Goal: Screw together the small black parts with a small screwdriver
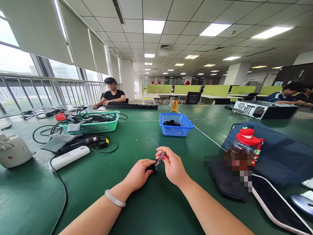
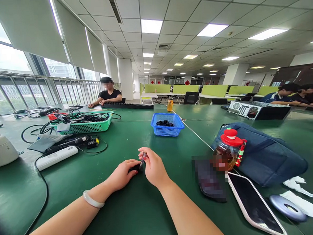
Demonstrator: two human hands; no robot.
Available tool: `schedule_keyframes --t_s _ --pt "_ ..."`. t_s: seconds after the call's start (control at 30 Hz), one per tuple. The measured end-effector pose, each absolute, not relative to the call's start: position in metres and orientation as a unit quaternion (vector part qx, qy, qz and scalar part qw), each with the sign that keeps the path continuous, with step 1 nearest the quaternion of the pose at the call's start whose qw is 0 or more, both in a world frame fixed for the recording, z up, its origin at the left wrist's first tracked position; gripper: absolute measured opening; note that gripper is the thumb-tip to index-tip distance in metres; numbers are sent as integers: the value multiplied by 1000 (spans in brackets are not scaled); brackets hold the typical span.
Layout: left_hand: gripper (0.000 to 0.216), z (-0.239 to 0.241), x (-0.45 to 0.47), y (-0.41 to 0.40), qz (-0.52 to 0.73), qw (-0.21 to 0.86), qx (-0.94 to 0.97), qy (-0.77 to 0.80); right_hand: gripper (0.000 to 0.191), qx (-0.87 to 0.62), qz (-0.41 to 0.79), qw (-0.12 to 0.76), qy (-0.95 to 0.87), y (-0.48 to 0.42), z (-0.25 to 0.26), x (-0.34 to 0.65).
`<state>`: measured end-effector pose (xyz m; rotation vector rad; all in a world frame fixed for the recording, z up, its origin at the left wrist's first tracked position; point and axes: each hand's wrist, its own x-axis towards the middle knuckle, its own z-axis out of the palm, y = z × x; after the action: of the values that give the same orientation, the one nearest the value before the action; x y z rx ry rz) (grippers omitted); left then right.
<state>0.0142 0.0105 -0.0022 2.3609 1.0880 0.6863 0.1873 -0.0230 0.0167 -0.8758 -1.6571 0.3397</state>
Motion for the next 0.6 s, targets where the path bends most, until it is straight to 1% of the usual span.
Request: schedule_keyframes --t_s 0.1,0.17,0.47,0.6 --pt "40 0 14 10 252 228 859 382 23 -363 108 625 -682 -27 19 186" --pt "39 0 14 10 254 230 859 381 22 -364 96 640 -670 -29 20 185" --pt "42 -4 13 11 260 229 857 382 22 -376 116 604 -693 -24 14 184" --pt "37 -5 13 12 258 219 862 378 21 -385 153 568 -711 -21 10 181"
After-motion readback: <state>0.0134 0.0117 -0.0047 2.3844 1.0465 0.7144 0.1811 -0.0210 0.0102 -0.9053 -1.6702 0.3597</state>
